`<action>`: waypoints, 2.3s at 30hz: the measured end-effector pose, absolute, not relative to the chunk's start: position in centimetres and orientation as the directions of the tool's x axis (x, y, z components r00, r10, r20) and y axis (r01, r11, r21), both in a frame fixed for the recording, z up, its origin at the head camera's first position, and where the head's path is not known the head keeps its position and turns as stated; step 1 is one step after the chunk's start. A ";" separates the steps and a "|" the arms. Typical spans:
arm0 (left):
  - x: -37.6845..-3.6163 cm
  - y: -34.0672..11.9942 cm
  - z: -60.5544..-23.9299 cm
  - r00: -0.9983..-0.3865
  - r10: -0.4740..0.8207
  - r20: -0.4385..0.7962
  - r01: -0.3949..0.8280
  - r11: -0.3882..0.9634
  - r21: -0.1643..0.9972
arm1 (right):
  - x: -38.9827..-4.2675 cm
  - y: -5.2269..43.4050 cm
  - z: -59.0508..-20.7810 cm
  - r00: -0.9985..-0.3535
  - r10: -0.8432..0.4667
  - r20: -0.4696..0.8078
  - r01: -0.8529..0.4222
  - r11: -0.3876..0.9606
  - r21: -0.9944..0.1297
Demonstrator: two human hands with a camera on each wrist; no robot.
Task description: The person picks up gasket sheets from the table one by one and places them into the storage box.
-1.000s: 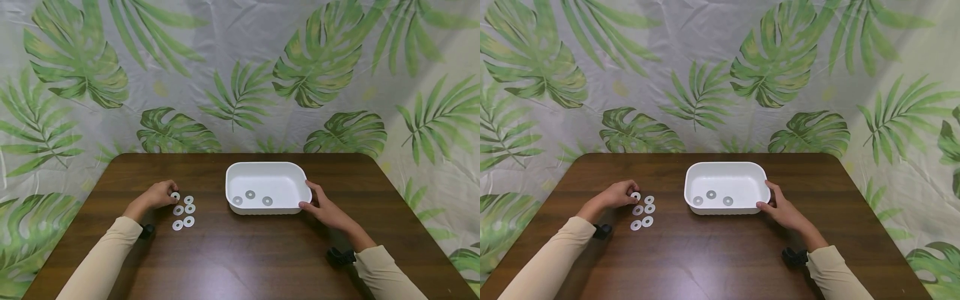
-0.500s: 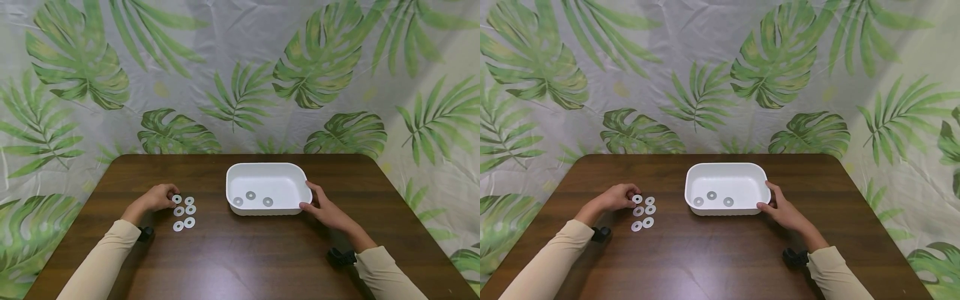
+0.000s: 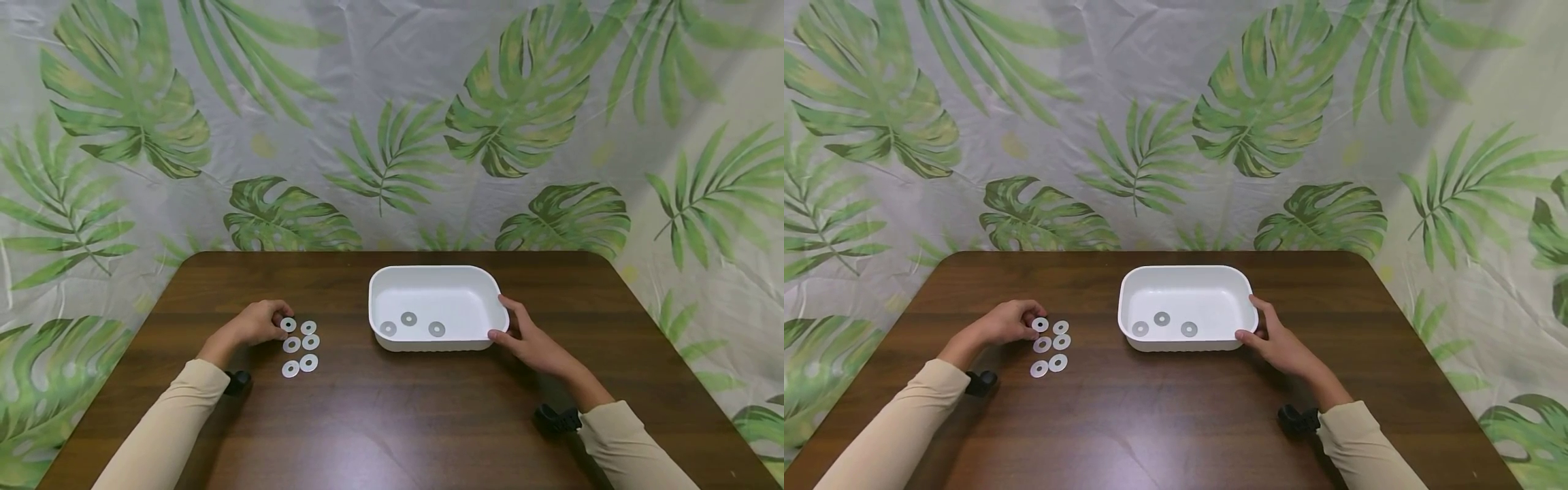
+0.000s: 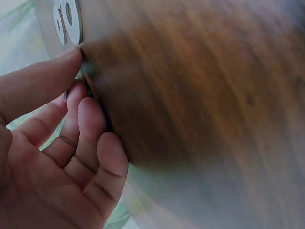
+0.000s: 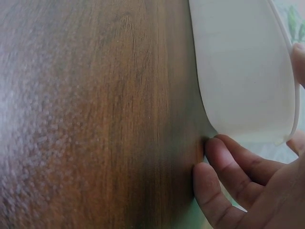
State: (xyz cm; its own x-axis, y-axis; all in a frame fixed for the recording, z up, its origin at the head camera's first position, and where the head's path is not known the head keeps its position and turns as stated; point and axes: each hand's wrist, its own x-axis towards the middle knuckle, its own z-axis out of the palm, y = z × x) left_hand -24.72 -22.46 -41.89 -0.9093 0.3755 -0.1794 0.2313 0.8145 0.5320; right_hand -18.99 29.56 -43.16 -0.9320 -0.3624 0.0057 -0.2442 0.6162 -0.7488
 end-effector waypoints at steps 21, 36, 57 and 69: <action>-25.3 -21.8 -40.6 -0.953 0.303 0.016 0.240 0.722 0.649 | -19.1 29.4 -43.2 -0.938 -0.346 -0.024 -0.208 0.617 -0.760; -24.1 -16.1 -34.1 -0.914 0.356 0.194 0.360 0.491 0.793 | -19.0 29.4 -43.1 -0.935 -0.356 0.008 -0.240 0.614 -0.752; -24.4 -7.4 -31.6 -0.793 0.530 0.300 0.481 0.242 0.842 | -19.2 29.6 -43.4 -0.934 -0.356 -0.005 -0.230 0.613 -0.756; -26.0 -2.6 -33.8 -0.754 0.619 0.217 0.435 0.225 0.872 | -19.1 29.6 -43.4 -0.932 -0.362 0.013 -0.241 0.591 -0.770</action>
